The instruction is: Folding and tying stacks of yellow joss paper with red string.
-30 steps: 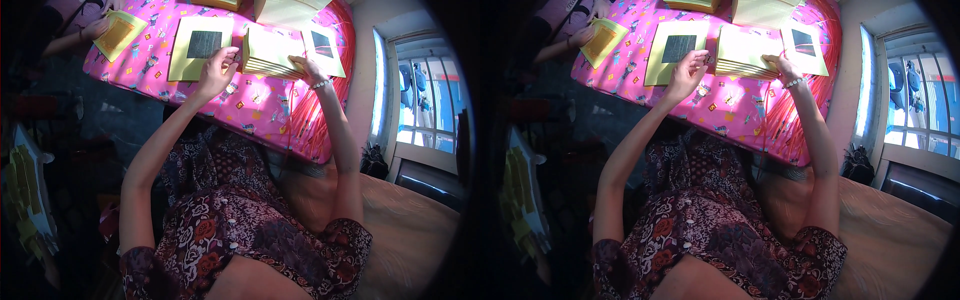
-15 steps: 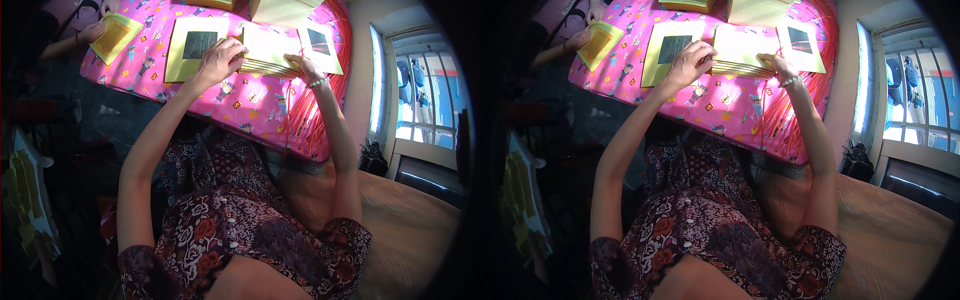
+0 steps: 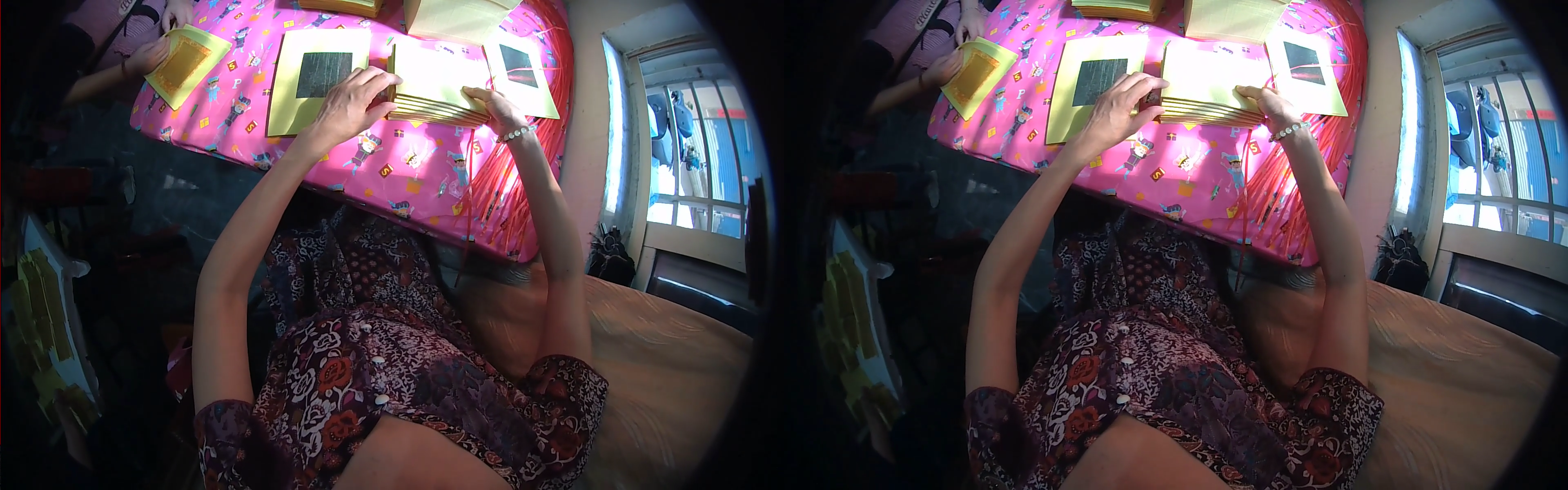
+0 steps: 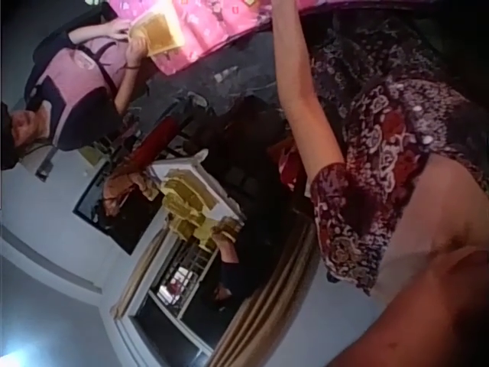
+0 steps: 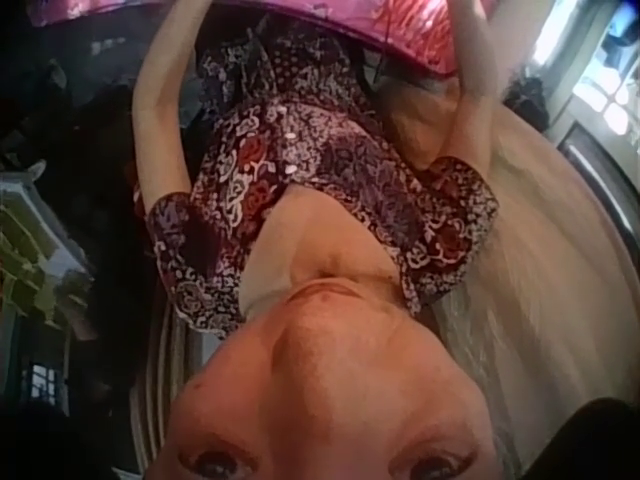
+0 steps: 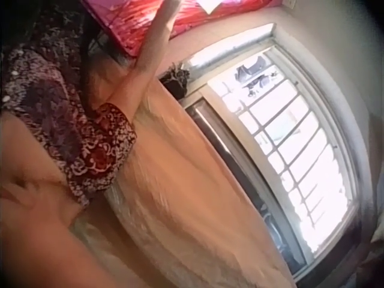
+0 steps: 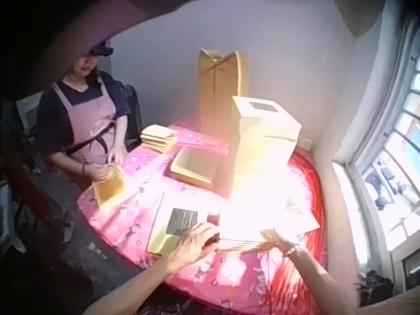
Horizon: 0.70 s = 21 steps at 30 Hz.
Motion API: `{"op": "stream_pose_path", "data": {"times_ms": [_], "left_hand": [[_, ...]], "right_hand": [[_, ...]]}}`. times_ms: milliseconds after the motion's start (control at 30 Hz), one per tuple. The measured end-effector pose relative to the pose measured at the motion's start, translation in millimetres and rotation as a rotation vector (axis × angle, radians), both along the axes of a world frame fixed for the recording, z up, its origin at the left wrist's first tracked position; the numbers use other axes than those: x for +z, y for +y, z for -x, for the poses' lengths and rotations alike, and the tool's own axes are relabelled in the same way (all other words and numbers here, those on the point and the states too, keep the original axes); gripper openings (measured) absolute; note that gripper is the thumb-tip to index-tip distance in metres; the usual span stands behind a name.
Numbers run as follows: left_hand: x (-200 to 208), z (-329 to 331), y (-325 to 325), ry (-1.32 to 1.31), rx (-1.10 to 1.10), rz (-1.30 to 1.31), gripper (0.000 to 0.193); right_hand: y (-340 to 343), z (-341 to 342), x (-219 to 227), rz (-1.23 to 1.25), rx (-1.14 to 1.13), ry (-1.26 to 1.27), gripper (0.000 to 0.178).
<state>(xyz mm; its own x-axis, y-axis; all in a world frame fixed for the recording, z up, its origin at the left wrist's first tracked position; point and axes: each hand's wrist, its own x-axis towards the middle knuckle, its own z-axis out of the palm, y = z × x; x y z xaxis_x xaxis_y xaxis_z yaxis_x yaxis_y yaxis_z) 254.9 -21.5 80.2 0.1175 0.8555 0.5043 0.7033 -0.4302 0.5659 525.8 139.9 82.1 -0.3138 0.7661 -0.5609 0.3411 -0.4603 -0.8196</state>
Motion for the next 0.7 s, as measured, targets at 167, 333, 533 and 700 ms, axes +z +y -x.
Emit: {"op": "stream_pose_path", "data": {"times_ms": [167, 333, 533, 700], "left_hand": [[-1, 3, -1, -0.038, -0.026, 0.047, 0.036], [4, 5, -5, -0.023, -0.023, -0.001, 0.041], [1, 7, -10, 0.009, -0.044, 0.002, 0.053], [-6, 6, -7, 0.028, -0.027, -0.015, 0.059]], "right_hand": [[1, 3, -1, 0.004, -0.003, 0.005, 0.031], [4, 6, -3, 0.001, -0.009, -0.013, 0.028], [4, 7, -3, -0.027, 0.031, -0.048, 0.028], [0, 10, -3, -0.04, 0.028, -0.004, 0.038]]}}
